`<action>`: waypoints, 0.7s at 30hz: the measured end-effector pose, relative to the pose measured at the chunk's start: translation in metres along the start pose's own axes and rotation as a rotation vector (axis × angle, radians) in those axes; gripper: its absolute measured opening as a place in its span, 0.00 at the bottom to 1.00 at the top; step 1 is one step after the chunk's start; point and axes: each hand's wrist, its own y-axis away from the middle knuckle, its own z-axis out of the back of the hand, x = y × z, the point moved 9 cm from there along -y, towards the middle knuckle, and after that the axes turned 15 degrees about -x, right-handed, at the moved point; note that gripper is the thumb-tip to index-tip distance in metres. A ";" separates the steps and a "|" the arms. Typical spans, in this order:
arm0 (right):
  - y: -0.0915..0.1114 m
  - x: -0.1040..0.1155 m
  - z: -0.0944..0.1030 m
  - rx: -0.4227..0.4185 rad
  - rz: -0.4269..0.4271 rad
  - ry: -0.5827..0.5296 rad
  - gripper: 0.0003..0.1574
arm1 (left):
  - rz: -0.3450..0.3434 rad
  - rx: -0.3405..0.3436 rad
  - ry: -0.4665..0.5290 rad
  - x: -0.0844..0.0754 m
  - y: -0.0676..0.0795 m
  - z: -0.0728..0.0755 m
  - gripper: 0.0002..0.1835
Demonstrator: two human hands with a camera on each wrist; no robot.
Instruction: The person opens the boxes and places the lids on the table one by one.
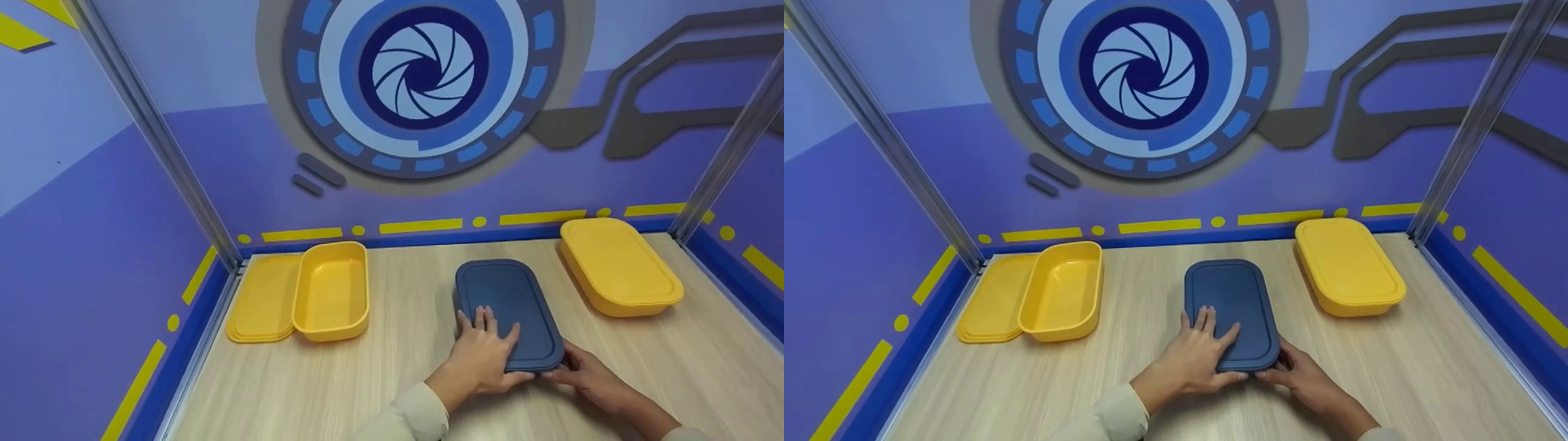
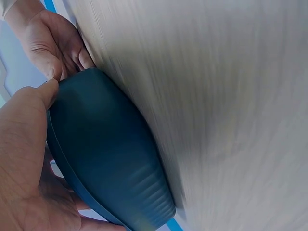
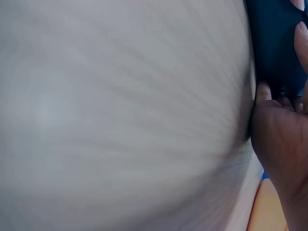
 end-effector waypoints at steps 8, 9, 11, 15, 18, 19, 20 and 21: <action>0.001 -0.001 -0.001 -0.005 -0.033 0.015 0.63 | 0.000 0.012 0.008 0.002 0.000 -0.001 0.50; 0.001 -0.001 -0.001 -0.007 -0.033 0.018 0.63 | 0.000 0.014 0.005 0.002 0.000 -0.001 0.50; 0.000 0.000 0.000 -0.010 -0.027 0.016 0.63 | -0.002 0.012 -0.003 0.002 -0.001 -0.001 0.50; 0.000 0.002 -0.001 0.005 -0.009 -0.004 0.62 | -0.003 0.014 -0.018 0.001 -0.002 -0.001 0.50; 0.001 0.001 -0.002 0.019 -0.007 -0.017 0.61 | -0.004 0.019 -0.023 0.001 -0.001 -0.001 0.50; 0.001 0.001 -0.002 0.021 -0.009 -0.019 0.61 | -0.004 0.020 -0.023 0.001 0.000 -0.001 0.50; 0.001 0.000 -0.002 0.021 -0.010 -0.021 0.62 | -0.005 0.022 -0.023 0.001 0.000 -0.001 0.50; 0.001 0.000 -0.002 0.020 -0.013 -0.021 0.62 | -0.007 0.021 -0.022 0.000 0.000 -0.001 0.50</action>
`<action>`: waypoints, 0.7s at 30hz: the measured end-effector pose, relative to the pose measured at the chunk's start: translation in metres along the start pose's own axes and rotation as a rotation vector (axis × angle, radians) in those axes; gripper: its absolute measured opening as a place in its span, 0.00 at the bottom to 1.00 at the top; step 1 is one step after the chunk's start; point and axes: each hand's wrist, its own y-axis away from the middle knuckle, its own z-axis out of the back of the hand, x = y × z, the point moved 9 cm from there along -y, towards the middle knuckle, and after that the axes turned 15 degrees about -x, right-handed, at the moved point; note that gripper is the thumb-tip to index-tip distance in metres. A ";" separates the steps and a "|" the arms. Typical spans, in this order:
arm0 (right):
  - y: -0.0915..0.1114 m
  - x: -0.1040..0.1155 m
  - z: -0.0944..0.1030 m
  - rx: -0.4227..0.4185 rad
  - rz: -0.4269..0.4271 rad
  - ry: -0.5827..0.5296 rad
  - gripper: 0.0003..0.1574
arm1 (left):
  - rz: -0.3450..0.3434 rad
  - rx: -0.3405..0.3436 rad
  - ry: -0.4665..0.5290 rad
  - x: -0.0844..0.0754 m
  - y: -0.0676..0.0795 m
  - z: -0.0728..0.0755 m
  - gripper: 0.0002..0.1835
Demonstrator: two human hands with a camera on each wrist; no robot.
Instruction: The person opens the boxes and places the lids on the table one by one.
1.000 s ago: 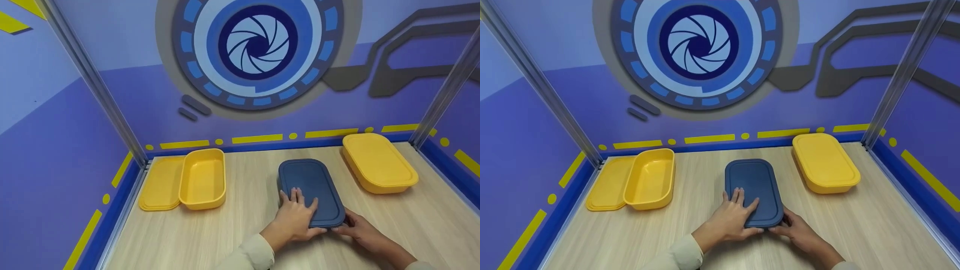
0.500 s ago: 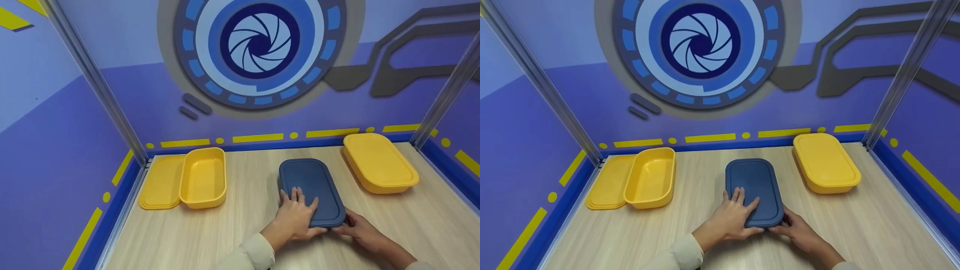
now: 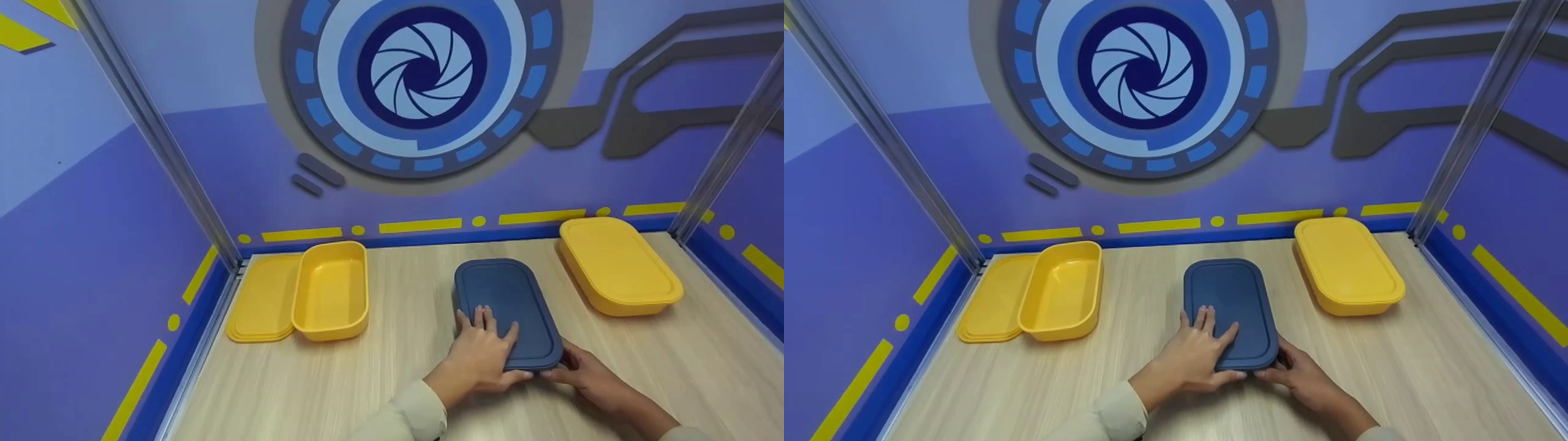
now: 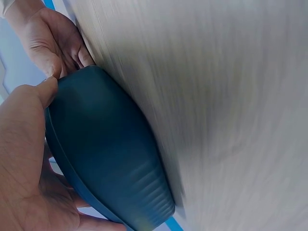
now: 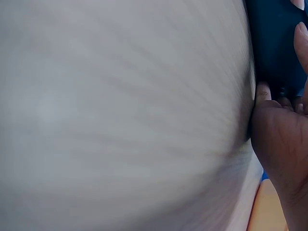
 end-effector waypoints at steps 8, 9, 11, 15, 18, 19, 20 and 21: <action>0.001 0.000 0.001 0.000 -0.002 0.010 0.63 | -0.005 -0.017 0.012 0.000 0.000 0.000 0.50; 0.001 0.000 0.001 0.000 -0.001 0.011 0.63 | -0.005 -0.019 0.013 0.000 0.000 0.000 0.50; 0.001 0.000 0.001 0.001 0.000 0.015 0.62 | -0.004 -0.021 0.016 0.000 0.000 0.000 0.50; 0.000 0.002 0.000 0.005 0.007 0.004 0.61 | 0.000 -0.019 0.020 0.001 0.001 0.000 0.50; 0.000 0.003 0.000 0.005 0.016 -0.004 0.61 | 0.002 -0.017 0.020 0.002 0.001 0.001 0.50; 0.000 0.002 0.000 0.003 0.015 -0.004 0.61 | 0.001 -0.019 0.021 0.002 0.001 0.001 0.50; 0.000 0.002 0.000 0.002 0.019 -0.005 0.60 | 0.000 -0.018 0.022 0.001 0.001 0.001 0.49; 0.000 0.002 0.000 0.001 0.022 -0.008 0.60 | -0.002 -0.017 0.023 0.001 0.001 0.000 0.49</action>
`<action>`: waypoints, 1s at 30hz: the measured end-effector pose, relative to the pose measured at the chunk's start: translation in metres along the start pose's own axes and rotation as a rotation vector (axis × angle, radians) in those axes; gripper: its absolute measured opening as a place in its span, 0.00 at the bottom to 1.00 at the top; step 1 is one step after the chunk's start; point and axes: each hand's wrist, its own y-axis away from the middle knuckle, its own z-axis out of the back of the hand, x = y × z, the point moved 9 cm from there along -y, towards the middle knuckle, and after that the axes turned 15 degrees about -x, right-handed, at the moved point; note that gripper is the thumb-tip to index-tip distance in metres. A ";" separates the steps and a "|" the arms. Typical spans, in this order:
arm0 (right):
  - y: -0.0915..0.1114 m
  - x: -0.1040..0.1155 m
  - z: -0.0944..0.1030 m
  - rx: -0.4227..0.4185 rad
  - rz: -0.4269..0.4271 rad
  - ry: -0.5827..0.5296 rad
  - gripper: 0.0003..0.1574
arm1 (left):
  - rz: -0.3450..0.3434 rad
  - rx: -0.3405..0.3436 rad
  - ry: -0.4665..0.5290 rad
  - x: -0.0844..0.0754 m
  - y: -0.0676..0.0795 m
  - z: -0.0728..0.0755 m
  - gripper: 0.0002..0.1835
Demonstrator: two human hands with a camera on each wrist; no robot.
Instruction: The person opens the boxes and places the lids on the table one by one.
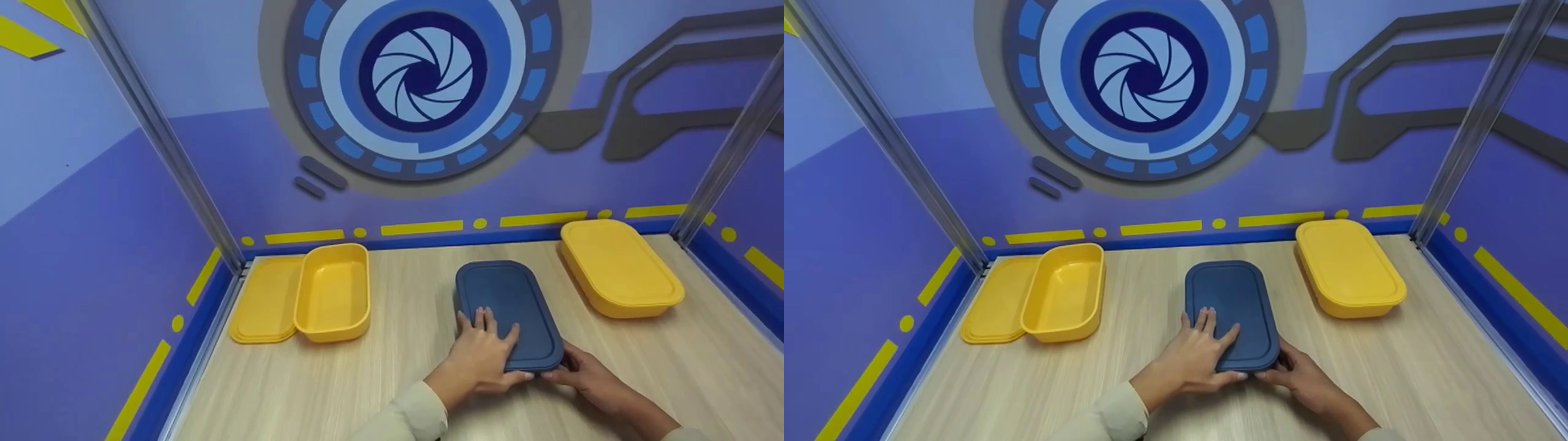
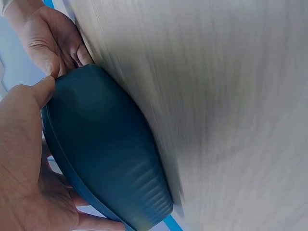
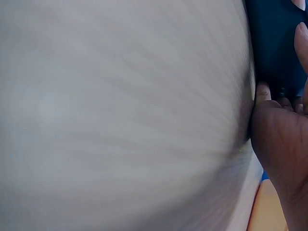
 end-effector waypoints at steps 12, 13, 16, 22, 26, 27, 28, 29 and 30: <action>0.001 0.001 0.001 -0.025 -0.007 0.041 0.61 | -0.021 -0.005 -0.034 -0.001 -0.002 0.000 0.49; 0.001 0.000 0.001 -0.031 -0.020 0.041 0.61 | -0.021 -0.006 -0.035 -0.001 -0.001 0.000 0.49; 0.001 0.000 0.001 -0.036 -0.027 0.041 0.62 | -0.021 -0.010 -0.043 -0.001 -0.001 0.000 0.49; 0.001 0.000 0.002 -0.027 -0.013 0.079 0.61 | -0.023 -0.015 -0.037 0.000 -0.001 0.000 0.49; 0.000 0.000 0.002 -0.022 -0.010 0.099 0.61 | -0.022 -0.016 -0.037 0.000 -0.001 -0.001 0.49; -0.001 0.000 0.001 -0.019 -0.010 0.097 0.61 | -0.021 -0.015 -0.036 0.001 -0.001 -0.001 0.49; -0.001 0.000 0.001 -0.015 -0.009 0.093 0.61 | -0.020 -0.015 -0.036 0.001 -0.001 -0.001 0.49; -0.001 0.000 0.001 -0.015 -0.011 0.091 0.61 | -0.018 -0.015 -0.036 0.001 -0.001 -0.001 0.49; -0.002 0.000 0.001 -0.014 -0.010 0.093 0.61 | -0.016 -0.014 -0.036 0.001 -0.001 -0.002 0.49</action>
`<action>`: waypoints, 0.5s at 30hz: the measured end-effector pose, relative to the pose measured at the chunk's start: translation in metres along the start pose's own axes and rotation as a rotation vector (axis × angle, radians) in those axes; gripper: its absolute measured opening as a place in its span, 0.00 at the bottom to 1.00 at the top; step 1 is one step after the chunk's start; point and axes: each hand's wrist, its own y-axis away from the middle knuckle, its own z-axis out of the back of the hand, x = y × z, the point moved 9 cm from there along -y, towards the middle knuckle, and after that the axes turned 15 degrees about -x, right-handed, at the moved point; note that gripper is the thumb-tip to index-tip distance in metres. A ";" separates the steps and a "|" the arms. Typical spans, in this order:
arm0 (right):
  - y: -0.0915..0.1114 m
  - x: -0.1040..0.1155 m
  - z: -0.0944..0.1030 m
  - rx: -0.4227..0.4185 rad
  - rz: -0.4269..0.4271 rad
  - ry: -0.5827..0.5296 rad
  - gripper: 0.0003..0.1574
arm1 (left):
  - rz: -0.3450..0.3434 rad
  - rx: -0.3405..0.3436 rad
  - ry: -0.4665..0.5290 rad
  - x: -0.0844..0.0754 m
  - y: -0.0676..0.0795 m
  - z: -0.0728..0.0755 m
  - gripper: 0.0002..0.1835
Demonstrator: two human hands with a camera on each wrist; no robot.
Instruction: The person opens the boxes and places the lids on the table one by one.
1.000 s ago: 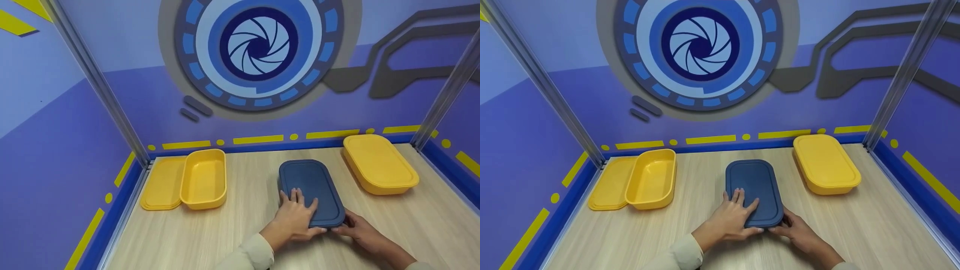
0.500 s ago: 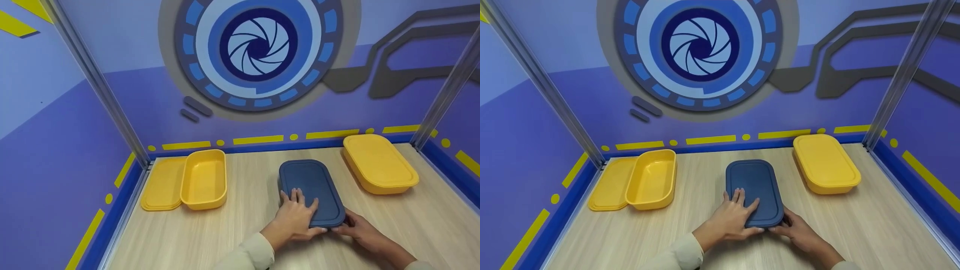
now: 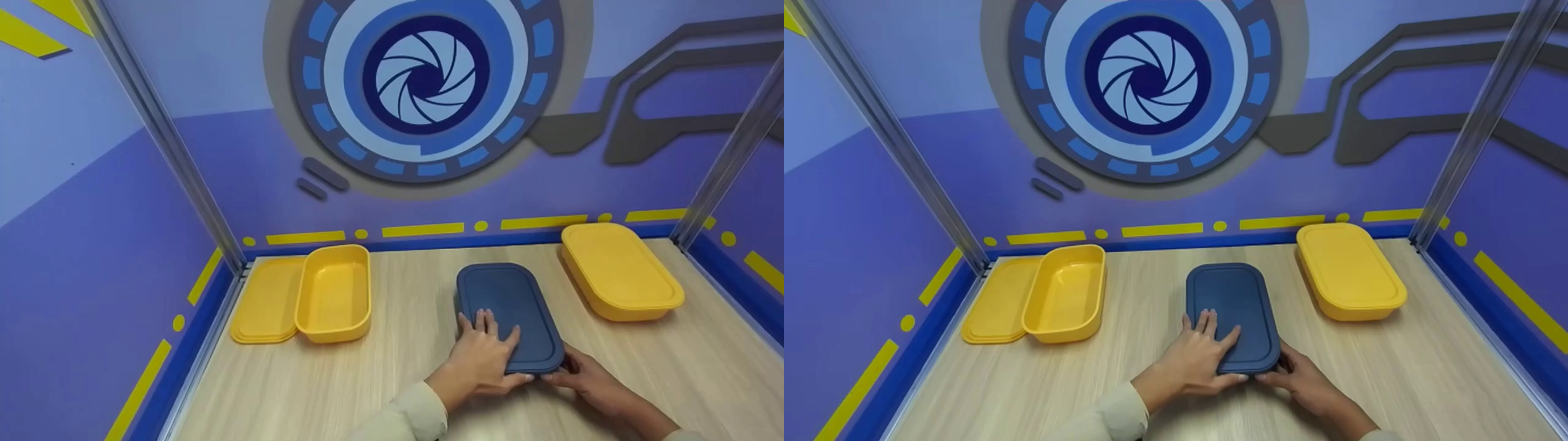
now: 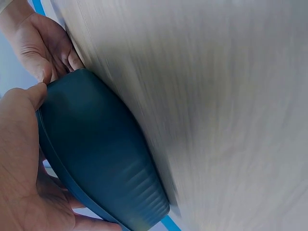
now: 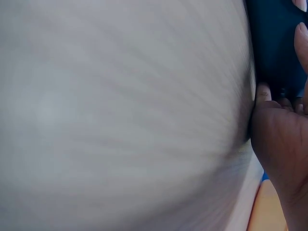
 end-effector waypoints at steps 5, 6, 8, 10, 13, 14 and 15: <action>0.000 0.001 -0.002 0.001 0.009 -0.057 0.61 | 0.012 -0.008 -0.005 0.000 0.001 -0.001 0.49; 0.000 0.001 -0.002 0.000 0.007 -0.065 0.61 | 0.013 -0.008 -0.006 0.000 0.001 -0.001 0.49; 0.001 0.001 -0.002 0.001 0.004 -0.075 0.61 | 0.015 -0.005 -0.003 -0.001 0.002 -0.001 0.49; 0.001 0.000 -0.001 0.001 -0.002 -0.072 0.62 | 0.014 0.005 -0.002 -0.001 0.001 -0.001 0.49; 0.002 0.000 -0.001 0.008 0.004 -0.083 0.62 | 0.010 0.017 -0.005 -0.003 0.001 -0.001 0.49; 0.002 0.000 -0.001 0.009 0.008 -0.087 0.62 | 0.009 0.019 -0.007 -0.003 0.001 -0.001 0.49; 0.002 -0.001 -0.001 0.009 0.006 -0.091 0.62 | 0.010 0.020 -0.011 -0.003 0.001 -0.001 0.49</action>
